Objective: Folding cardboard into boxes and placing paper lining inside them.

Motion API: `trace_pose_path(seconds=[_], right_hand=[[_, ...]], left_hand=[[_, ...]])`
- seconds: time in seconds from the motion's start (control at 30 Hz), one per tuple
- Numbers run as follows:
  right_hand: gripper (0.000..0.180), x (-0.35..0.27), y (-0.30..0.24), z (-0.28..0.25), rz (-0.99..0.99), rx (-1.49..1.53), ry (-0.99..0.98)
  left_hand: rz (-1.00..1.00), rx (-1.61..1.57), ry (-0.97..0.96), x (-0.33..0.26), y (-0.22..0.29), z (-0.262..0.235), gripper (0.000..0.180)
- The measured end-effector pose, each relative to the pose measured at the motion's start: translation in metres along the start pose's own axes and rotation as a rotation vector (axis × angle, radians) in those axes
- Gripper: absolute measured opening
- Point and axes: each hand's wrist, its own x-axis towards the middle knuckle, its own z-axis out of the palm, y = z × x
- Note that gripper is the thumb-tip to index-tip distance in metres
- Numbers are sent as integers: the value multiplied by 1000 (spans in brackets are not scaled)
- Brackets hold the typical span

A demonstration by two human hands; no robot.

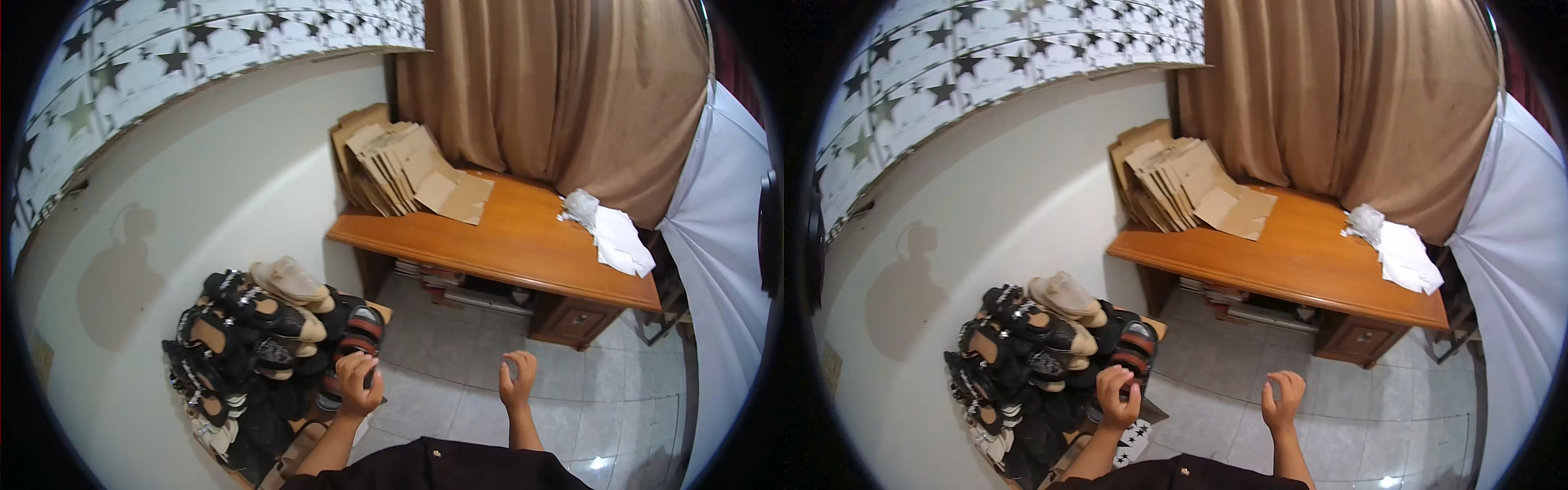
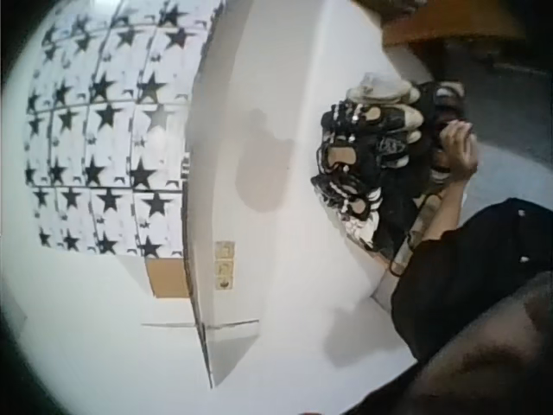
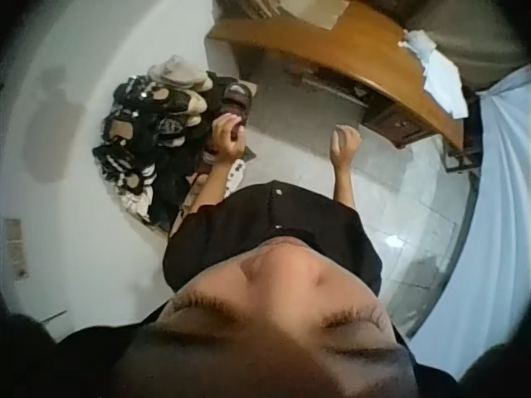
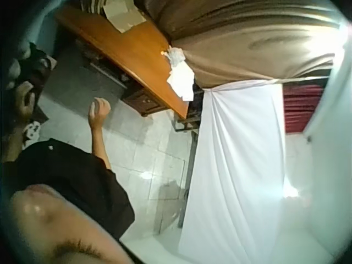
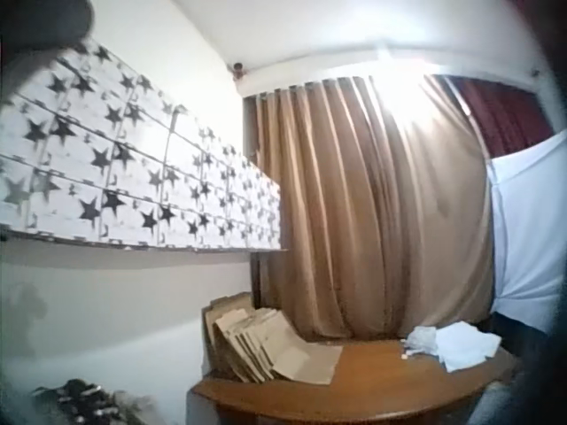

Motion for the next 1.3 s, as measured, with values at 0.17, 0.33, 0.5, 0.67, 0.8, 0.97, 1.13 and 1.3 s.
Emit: trace_pose_path(seconds=[0.17,0.33,0.5,0.67,0.8,0.97,1.13,1.3], right_hand=[[16,31,39,-6,39,-46,-45],[18,48,85,8,58,-43,-170],[19,69,130,26,238,17,-204],[21,117,197,59,267,16,-268],[23,169,247,97,258,12,-311],[31,252,294,140,222,-95,-302],[43,274,358,177,322,-241,-330],[57,251,393,197,722,-459,-755]], left_hand=[[-19,-139,-81,25,21,82,33],[-85,-209,-182,18,11,146,29],[-124,-255,-208,33,-19,206,28],[-192,-240,-256,64,-64,291,26],[-280,-236,-317,87,-124,388,29],[-460,-177,-614,134,-174,499,49],[-483,65,-947,164,-202,592,71],[-466,254,-1102,173,-244,661,75]])
